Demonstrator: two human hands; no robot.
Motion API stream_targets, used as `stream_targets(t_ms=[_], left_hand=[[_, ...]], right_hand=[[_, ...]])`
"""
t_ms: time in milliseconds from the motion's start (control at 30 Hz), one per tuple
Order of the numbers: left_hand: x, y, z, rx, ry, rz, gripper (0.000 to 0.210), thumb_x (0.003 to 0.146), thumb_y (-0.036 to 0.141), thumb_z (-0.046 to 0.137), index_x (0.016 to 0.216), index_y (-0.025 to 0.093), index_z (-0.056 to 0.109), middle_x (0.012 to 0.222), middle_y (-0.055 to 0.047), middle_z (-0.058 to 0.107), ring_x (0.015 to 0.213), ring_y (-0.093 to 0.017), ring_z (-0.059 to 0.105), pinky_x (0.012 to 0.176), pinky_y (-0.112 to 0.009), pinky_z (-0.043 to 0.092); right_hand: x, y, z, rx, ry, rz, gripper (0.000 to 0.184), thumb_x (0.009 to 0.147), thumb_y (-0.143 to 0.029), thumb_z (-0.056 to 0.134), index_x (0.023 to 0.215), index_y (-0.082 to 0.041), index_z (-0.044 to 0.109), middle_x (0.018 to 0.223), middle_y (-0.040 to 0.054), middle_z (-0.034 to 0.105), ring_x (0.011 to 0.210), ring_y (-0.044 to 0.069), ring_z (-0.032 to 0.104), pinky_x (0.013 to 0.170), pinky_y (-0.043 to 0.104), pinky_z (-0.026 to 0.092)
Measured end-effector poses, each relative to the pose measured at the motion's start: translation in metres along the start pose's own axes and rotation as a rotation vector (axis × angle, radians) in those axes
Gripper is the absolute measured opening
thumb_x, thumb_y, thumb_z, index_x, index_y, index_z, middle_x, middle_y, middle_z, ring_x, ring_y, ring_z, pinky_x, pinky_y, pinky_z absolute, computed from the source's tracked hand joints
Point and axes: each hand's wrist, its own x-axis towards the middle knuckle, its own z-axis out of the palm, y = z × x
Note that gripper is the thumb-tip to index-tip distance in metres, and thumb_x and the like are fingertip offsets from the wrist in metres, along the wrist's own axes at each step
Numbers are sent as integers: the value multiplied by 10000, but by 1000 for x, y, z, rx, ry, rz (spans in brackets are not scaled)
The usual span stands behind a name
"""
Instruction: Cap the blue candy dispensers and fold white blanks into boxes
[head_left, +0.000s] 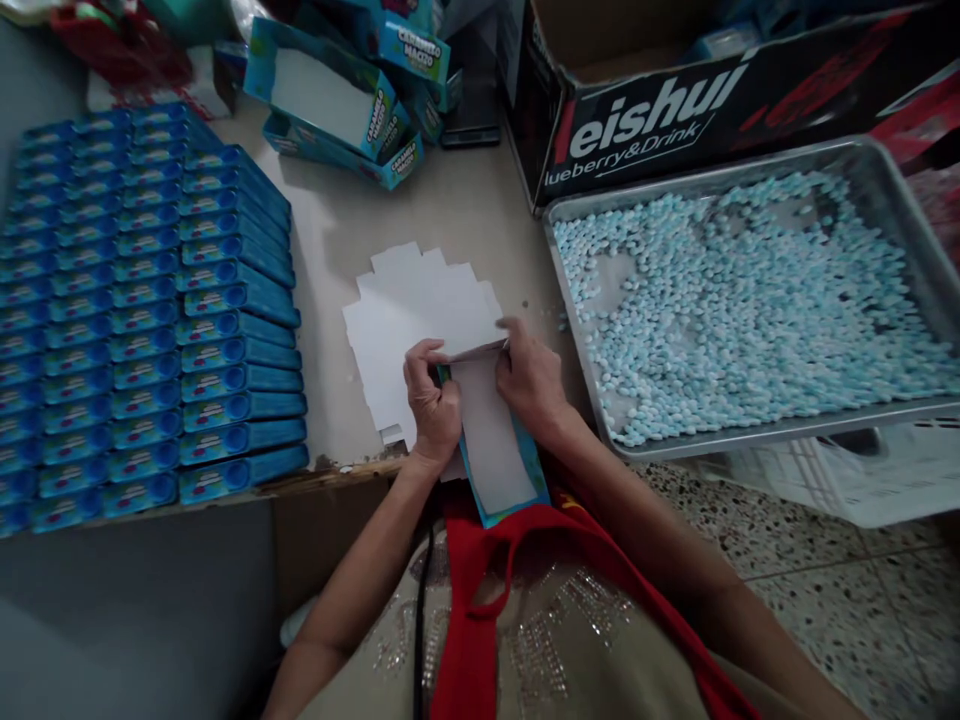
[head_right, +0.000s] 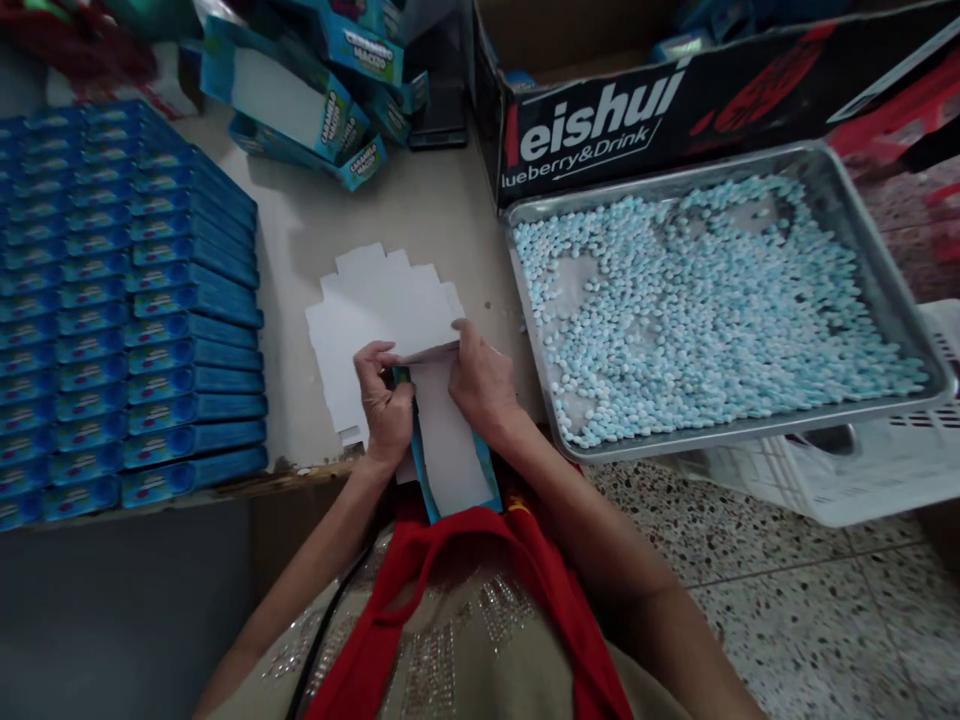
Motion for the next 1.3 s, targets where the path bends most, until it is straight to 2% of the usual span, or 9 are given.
stream_targets(t_ms=[167, 300, 433, 567, 633, 867, 967, 1133, 1300], left_hand=[[-2, 3, -4, 239, 6, 76, 293, 773, 8, 501, 917, 250, 583, 923, -40, 632, 947, -239, 590, 882, -381, 489], [-4, 5, -12, 316, -39, 164, 273, 805, 12, 520, 907, 237, 637, 970, -66, 717, 974, -255, 641, 906, -409, 525], [-3, 11, -29, 329, -202, 207, 322, 776, 50, 586, 1037, 198, 704, 1168, -117, 753, 1120, -283, 668, 1022, -468, 538], [11, 18, -43, 133, -343, 5, 259, 908, 220, 616, 1124, 214, 757, 1244, -92, 770, 1181, -260, 690, 1059, -451, 557], [22, 20, -43, 32, -349, -164, 222, 940, 289, 632, 1076, 222, 795, 1131, -71, 810, 1069, -235, 735, 995, -415, 594], [37, 19, -31, -50, -314, -337, 263, 772, 292, 835, 1024, 220, 844, 932, -55, 829, 822, -214, 743, 810, -364, 631], [47, 17, -30, 59, -407, -259, 233, 777, 292, 829, 1001, 235, 849, 934, -56, 824, 793, -218, 735, 786, -363, 615], [74, 15, -13, 505, -639, 102, 68, 720, 177, 810, 751, 238, 807, 809, -67, 760, 780, -270, 704, 782, -403, 553], [71, 16, -5, 664, -658, 318, 83, 784, 135, 672, 756, 191, 726, 789, -98, 703, 777, -270, 678, 721, -384, 522]], right_hand=[[-13, 4, -4, -44, -66, -178, 377, 1010, -124, 354, 1269, -166, 625, 1216, 163, 697, 1110, 288, 673, 923, 396, 547], [-34, 19, -10, 59, -70, -351, 489, 1052, -219, 365, 1520, -160, 493, 1505, 213, 524, 1355, 316, 566, 1095, 478, 523], [-31, 33, -15, 235, -111, -394, 445, 1074, -313, 382, 1462, -202, 570, 1507, 187, 505, 1324, 282, 592, 1093, 458, 531], [-5, 34, -20, 288, -124, -280, 230, 990, -322, 599, 1158, -224, 722, 1169, 106, 680, 1020, 235, 684, 921, 379, 558], [7, 29, -24, 241, -137, -219, 293, 899, -272, 704, 1182, -196, 716, 1124, 99, 695, 909, 216, 669, 864, 357, 540], [23, 15, -38, 30, -198, -124, 272, 852, -234, 730, 1112, -178, 790, 1085, 91, 742, 862, 193, 653, 837, 324, 495], [29, 12, -43, -22, -263, -178, 284, 846, -260, 739, 1109, -173, 799, 1052, 85, 755, 859, 193, 658, 783, 298, 470], [48, -1, -45, -382, -364, -440, 213, 872, -228, 665, 1039, -182, 790, 1065, 104, 764, 944, 247, 679, 764, 320, 412], [55, -9, -46, -577, -445, -581, 236, 951, -227, 587, 1108, -194, 761, 1070, 120, 762, 908, 251, 676, 730, 335, 371]])
